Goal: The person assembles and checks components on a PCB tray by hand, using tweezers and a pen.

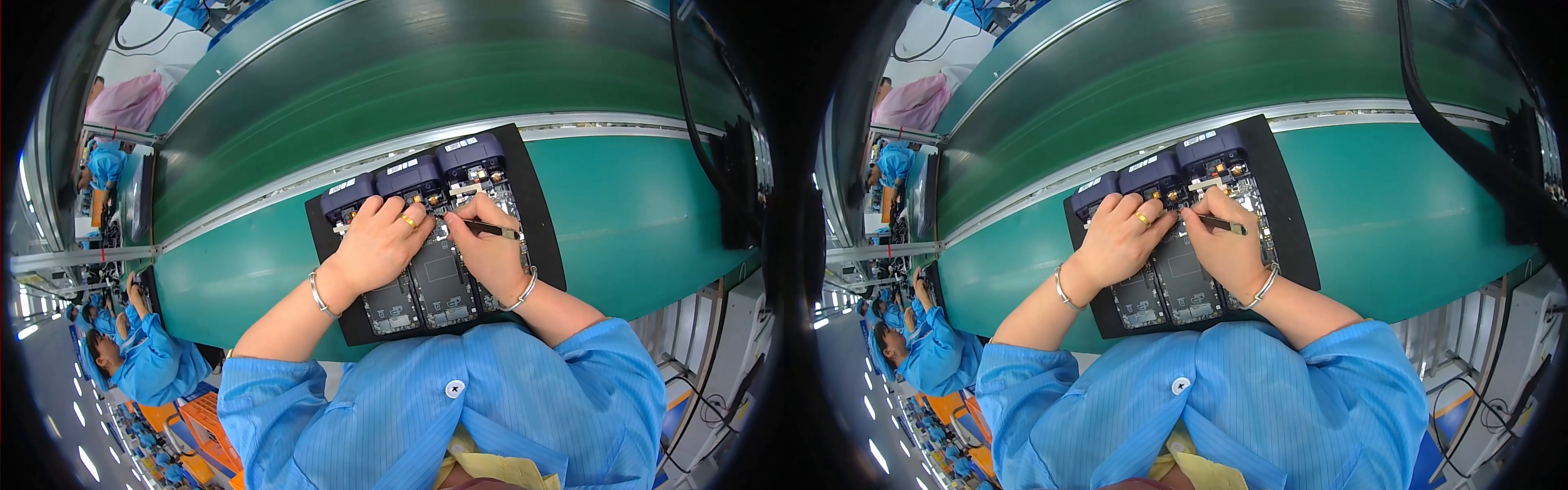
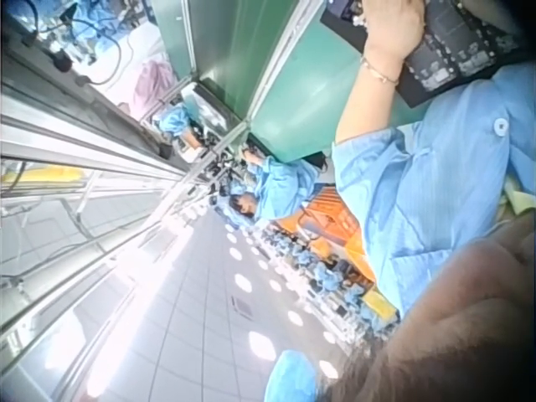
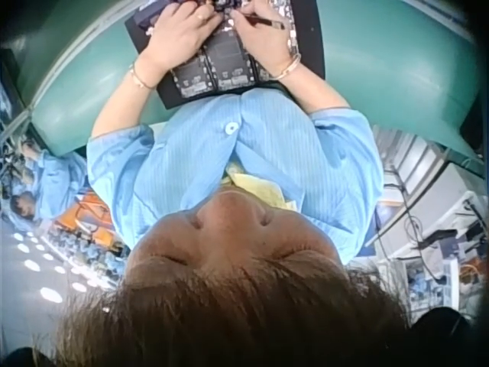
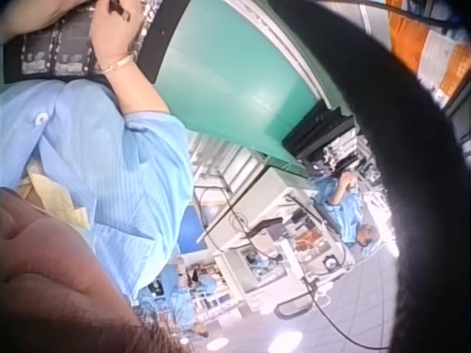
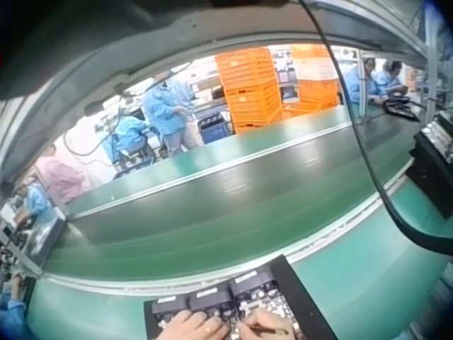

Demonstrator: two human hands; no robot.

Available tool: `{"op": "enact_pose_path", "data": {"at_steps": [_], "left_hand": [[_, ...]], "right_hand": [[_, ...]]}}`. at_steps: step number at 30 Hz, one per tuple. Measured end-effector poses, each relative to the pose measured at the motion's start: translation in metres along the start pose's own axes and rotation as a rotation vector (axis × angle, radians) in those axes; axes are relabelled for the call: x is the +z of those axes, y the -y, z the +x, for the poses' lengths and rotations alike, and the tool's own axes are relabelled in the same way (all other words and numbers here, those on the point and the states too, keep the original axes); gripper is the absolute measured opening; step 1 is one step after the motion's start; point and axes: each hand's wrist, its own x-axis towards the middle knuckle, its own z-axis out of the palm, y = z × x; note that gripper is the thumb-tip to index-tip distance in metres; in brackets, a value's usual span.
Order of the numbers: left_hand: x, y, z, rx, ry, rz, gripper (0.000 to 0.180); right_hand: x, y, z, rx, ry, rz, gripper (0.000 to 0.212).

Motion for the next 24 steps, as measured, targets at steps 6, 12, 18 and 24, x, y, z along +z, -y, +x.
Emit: {"op": "enact_pose_path", "data": {"at_steps": [6,12,18,24], "left_hand": [[-0.0001,0.0021,0.0047,-0.061,0.078,-0.078,0.027],[0.005,0.0042,-0.0006,-0.053,-0.029,-0.096,0.027],[-0.0012,0.0047,0.0039,-0.034,0.022,-0.085,0.027],[-0.0013,0.0032,0.0024,-0.039,0.065,-0.058,0.027]], "right_hand": [[0.0009,-0.0046,0.0006,0.0,-0.009,0.012,0.02],[0.0007,-0.0013,0.0008,-0.003,-0.007,0.009,0.02],[-0.0034,-0.001,-0.0008,-0.011,0.025,-0.029,0.017],[-0.0058,0.0018,-0.0027,-0.004,0.067,-0.027,0.014]]}}
